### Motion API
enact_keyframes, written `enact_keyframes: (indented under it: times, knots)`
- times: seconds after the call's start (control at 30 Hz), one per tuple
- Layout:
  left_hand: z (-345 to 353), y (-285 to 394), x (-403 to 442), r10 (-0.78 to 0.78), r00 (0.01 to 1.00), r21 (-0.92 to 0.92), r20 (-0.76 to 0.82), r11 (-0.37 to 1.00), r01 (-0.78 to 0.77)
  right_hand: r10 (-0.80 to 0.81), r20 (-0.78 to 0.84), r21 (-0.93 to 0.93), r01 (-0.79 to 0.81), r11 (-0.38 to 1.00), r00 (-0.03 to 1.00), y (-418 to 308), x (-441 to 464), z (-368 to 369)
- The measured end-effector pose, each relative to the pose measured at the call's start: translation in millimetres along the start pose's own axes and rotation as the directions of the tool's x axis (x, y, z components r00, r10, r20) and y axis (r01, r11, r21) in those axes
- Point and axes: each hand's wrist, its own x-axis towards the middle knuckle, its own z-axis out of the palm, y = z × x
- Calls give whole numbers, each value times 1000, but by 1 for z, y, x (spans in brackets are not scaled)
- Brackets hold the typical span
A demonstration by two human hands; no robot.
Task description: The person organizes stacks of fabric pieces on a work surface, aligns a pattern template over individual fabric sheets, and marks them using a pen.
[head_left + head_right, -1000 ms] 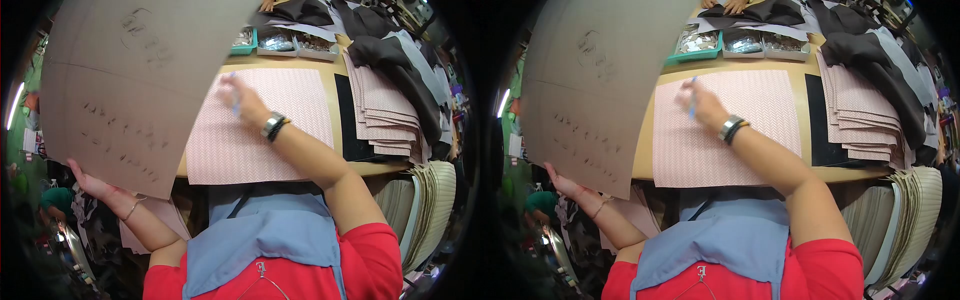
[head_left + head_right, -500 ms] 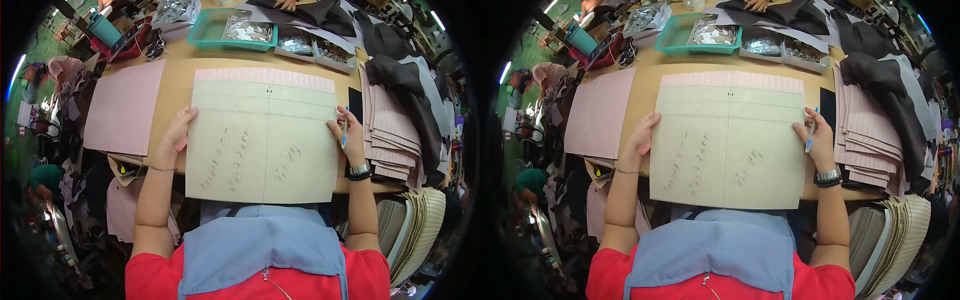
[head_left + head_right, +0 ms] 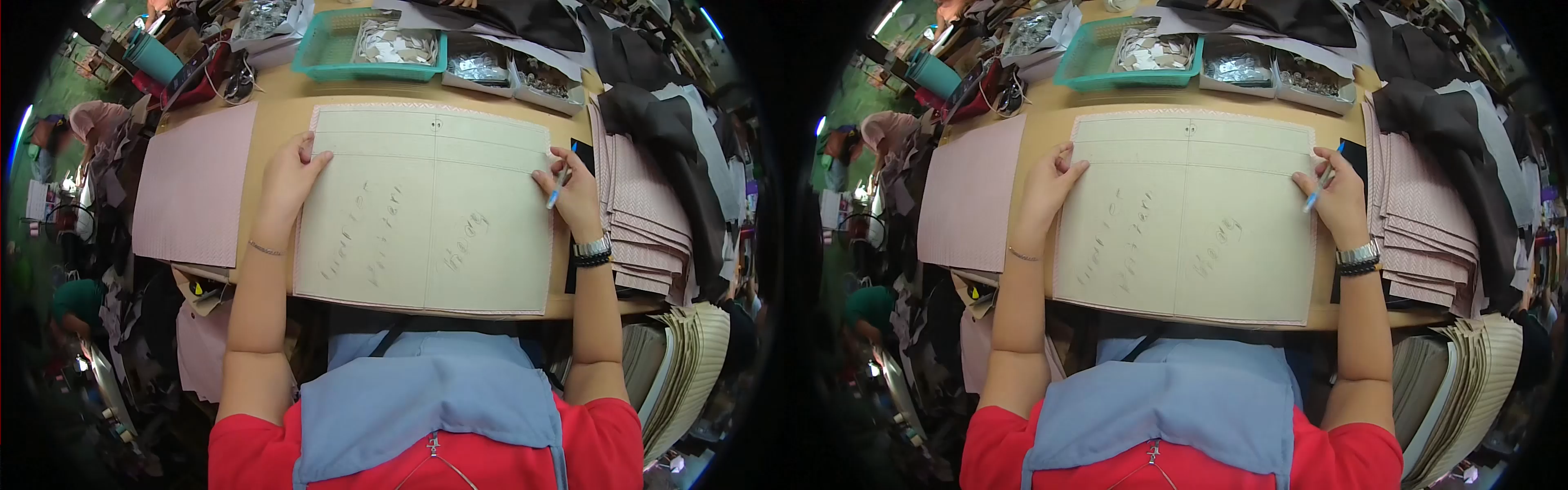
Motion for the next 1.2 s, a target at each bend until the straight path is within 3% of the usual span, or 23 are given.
enact_keyframes:
  times: [0.13, 0.17, 0.27, 0.47, 0.67, 0.77, 0.87, 0.97, 1.2]
  knots:
    - [11, -8, 5, 193, 971, 219, -143, 963, -159, -347, -127, -224, 313, 923, 929, 13, 5, 11]
    - [12, -9, 3, 251, 951, 278, -182, 941, -195, -338, -127, -212, 307, 928, 932, 17, 5, 14]
    - [15, -3, -4, 152, 965, 218, -214, 970, -105, -267, -121, -185, 243, 952, 956, 15, -2, 19]
    - [20, -20, 4, 160, 960, 126, -228, 983, -134, -296, -111, -267, 258, 929, 949, 13, 0, 19]
    - [20, -18, 5, 150, 965, 50, -216, 988, -143, -283, -123, -290, 239, 927, 951, 11, 3, 19]
    - [15, 0, 0, 73, 982, 45, -174, 997, -66, -281, -117, -313, 233, 921, 953, 10, 4, 19]
    - [18, -16, 4, 150, 965, 70, -215, 988, -138, -272, -108, -339, 221, 914, 956, 7, 5, 19]
    - [16, -9, 3, 97, 977, 149, -189, 986, -69, -250, -75, -372, 206, 905, 965, 6, 4, 17]
    - [13, -5, -1, 123, 968, 217, -218, 973, -75, -300, -78, -309, 263, 914, 951, 8, 6, 21]
